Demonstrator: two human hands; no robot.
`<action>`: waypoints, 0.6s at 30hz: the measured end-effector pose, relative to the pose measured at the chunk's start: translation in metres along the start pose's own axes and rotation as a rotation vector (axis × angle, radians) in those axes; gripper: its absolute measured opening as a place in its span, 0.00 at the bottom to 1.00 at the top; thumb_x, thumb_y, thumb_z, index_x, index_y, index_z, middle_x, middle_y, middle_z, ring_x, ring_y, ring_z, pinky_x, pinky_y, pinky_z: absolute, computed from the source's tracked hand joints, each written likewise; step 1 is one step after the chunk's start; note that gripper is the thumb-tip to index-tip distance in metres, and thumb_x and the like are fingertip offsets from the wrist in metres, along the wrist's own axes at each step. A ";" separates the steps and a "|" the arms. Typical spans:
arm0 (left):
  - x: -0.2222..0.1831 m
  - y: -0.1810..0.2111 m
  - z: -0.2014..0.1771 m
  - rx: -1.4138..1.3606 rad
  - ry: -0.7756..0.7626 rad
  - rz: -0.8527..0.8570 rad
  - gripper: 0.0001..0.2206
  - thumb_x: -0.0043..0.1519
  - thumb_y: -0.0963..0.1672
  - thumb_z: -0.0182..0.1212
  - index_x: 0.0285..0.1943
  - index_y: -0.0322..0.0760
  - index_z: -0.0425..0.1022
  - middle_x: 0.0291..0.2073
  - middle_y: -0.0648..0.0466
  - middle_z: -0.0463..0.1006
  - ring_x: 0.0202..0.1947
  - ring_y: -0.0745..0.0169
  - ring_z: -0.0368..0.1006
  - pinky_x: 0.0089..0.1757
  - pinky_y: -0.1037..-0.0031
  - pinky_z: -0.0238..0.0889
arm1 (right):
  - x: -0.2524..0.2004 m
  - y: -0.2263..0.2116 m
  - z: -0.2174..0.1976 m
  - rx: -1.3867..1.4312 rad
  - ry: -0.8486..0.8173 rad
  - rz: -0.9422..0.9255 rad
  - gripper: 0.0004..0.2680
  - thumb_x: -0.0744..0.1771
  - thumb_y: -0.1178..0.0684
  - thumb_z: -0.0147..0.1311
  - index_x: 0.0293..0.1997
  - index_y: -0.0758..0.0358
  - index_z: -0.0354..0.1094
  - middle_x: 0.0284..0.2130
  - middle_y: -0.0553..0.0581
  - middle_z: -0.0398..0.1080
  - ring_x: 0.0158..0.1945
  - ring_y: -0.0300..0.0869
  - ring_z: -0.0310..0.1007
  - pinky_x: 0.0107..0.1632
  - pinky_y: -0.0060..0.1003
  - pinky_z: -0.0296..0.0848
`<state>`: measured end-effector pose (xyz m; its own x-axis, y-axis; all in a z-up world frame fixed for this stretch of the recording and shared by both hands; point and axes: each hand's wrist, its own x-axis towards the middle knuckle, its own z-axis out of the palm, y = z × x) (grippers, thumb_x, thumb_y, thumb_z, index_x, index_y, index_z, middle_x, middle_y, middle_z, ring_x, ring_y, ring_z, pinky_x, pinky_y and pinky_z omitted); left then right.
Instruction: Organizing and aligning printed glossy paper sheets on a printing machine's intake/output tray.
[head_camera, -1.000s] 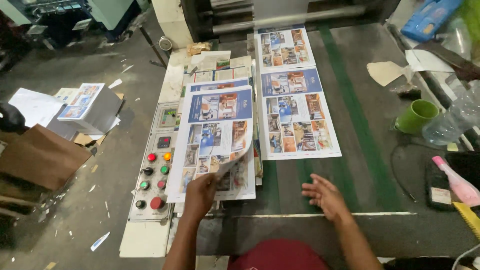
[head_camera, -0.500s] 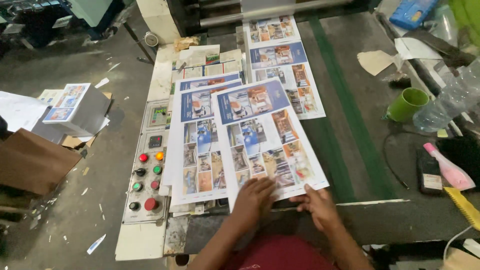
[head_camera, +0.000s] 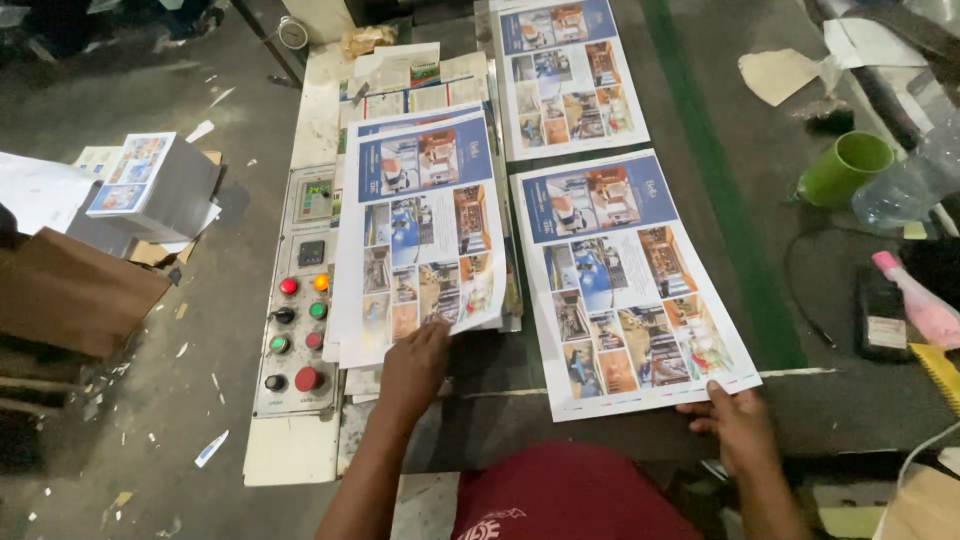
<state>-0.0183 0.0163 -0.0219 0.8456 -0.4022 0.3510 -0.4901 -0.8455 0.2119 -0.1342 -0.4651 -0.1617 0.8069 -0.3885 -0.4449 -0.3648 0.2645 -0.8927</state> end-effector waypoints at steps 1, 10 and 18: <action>0.002 0.001 -0.004 -0.001 -0.002 -0.005 0.17 0.57 0.41 0.63 0.56 0.34 0.74 0.51 0.42 0.80 0.51 0.40 0.76 0.48 0.58 0.69 | 0.002 0.001 0.005 -0.004 -0.002 0.004 0.13 0.71 0.53 0.45 0.63 0.63 0.61 0.43 0.62 0.76 0.34 0.48 0.77 0.28 0.38 0.70; 0.008 0.006 -0.021 -0.085 -0.094 -0.027 0.02 0.58 0.41 0.62 0.35 0.42 0.80 0.31 0.48 0.83 0.35 0.45 0.79 0.37 0.56 0.71 | 0.077 -0.026 0.077 -0.071 -0.138 -0.004 0.14 0.71 0.51 0.44 0.62 0.67 0.62 0.44 0.64 0.77 0.39 0.49 0.81 0.31 0.42 0.75; 0.009 0.026 -0.062 -0.179 0.420 -0.088 0.09 0.60 0.39 0.64 0.48 0.37 0.80 0.41 0.45 0.83 0.38 0.44 0.80 0.37 0.63 0.73 | 0.053 -0.042 0.099 -0.036 -0.223 0.051 0.19 0.71 0.50 0.45 0.72 0.57 0.55 0.49 0.67 0.77 0.42 0.48 0.79 0.34 0.39 0.75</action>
